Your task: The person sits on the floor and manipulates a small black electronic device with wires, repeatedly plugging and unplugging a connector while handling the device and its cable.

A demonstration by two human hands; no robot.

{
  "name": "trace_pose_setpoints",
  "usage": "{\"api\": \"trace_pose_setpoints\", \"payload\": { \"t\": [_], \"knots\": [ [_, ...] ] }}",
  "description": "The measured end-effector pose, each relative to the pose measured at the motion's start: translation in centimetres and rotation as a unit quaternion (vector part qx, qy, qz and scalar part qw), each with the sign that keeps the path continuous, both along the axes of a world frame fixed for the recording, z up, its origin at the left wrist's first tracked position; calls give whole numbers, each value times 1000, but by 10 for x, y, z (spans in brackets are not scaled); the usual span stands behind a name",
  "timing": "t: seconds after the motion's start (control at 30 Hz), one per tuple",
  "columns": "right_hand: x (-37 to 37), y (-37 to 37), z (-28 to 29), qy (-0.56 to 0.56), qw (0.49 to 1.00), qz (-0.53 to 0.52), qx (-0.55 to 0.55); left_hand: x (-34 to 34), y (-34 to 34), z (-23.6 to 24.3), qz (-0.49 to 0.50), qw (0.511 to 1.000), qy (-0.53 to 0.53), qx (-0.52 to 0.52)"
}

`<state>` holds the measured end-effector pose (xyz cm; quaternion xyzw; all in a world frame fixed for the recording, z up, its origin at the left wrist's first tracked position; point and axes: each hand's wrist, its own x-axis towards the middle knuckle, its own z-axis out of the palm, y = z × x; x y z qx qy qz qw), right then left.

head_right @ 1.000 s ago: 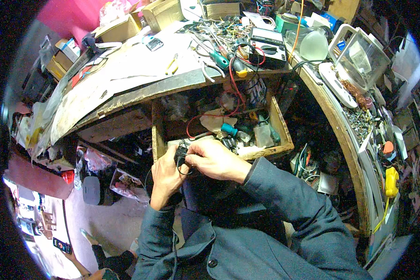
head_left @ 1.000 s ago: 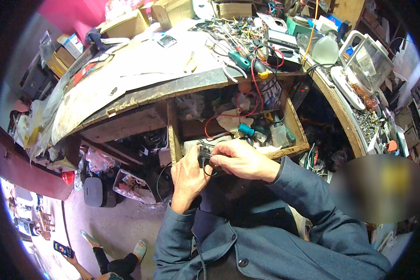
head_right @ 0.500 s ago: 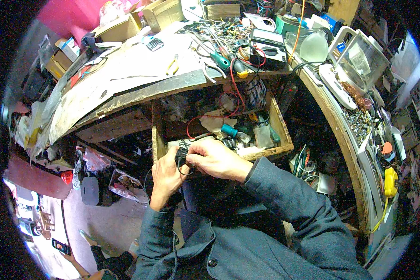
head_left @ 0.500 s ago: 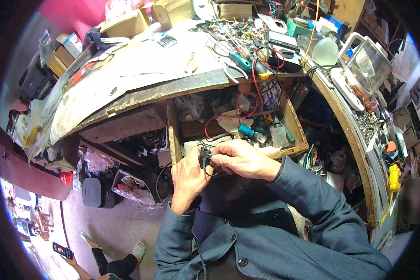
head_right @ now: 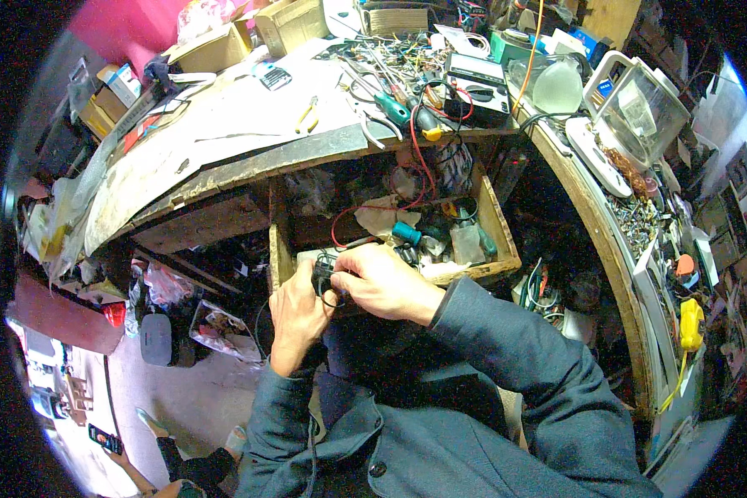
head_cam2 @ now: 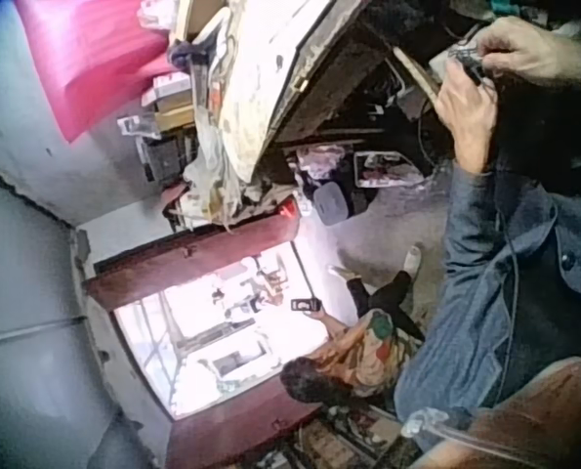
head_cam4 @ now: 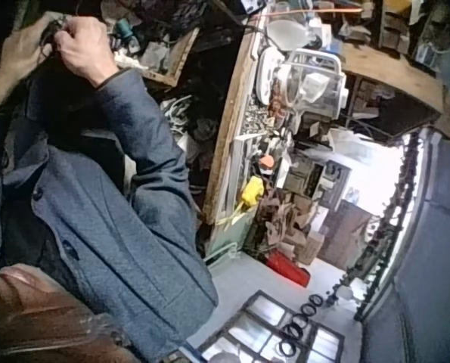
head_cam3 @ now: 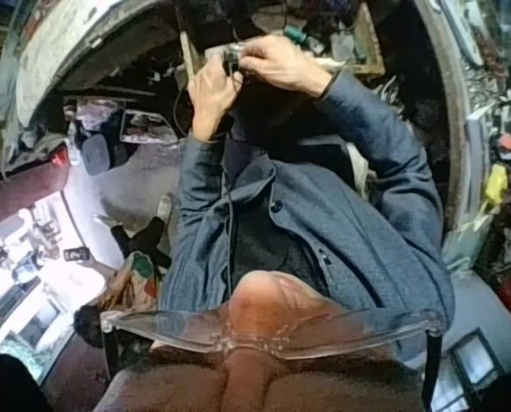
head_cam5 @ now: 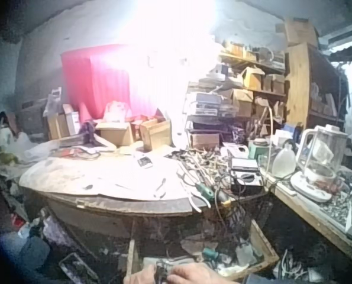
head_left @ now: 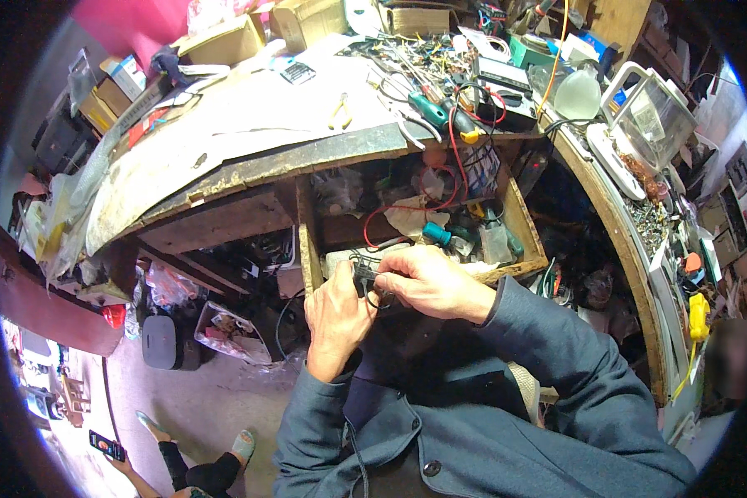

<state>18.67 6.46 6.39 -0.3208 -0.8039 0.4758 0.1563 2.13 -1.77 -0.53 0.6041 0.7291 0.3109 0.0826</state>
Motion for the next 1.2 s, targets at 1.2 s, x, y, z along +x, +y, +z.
{"api": "trace_pose_setpoints", "payload": {
  "t": [1.2],
  "knots": [
    [5,3,-2,-6,999,26,-45,12,0,4,54,994,-27,86]
  ]
}}
